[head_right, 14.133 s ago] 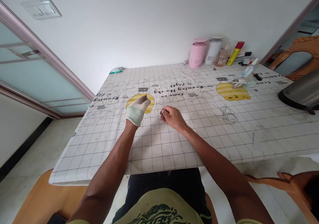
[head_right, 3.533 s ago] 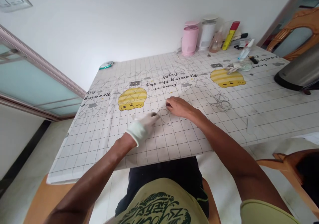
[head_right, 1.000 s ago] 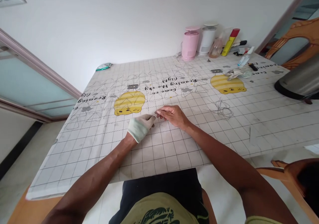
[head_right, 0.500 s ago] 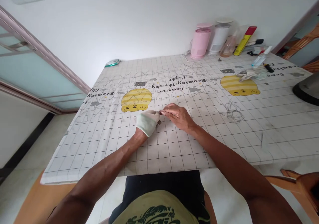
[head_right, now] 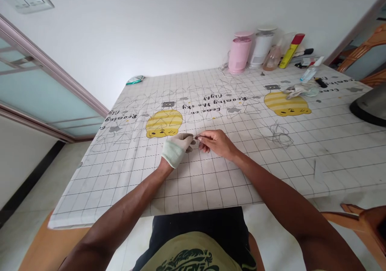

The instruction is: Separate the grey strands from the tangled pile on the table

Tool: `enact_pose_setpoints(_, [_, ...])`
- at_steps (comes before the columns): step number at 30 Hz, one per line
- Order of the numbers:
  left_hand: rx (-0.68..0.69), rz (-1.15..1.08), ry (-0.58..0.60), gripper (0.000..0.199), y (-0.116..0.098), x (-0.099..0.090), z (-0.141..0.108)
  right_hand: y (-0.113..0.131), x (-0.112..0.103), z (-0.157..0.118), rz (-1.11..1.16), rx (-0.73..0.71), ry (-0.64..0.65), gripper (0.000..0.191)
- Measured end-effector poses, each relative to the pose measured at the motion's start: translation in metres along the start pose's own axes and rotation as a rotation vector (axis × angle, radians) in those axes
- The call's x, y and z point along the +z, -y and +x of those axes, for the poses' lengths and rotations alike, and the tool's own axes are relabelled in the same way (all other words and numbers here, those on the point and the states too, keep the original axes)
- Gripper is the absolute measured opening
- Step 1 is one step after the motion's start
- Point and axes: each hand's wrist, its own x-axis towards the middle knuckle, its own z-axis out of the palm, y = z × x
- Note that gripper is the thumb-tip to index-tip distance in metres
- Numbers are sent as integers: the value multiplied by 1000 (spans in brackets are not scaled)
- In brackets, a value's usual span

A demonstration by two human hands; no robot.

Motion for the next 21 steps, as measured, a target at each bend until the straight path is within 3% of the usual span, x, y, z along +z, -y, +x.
enact_pose_setpoints(6, [36,27,64,25,5,-7,8,6,1,-3,-129,37,-66,35])
enact_pose_setpoints(14, [-42,-9,150,15,5,-12,8,-1,3,-5,-342,-76,-244,30])
enact_pose_setpoints(21, [-40,-126,99,14,5,-11,7,7,8,-7,-786,-545,-331,25])
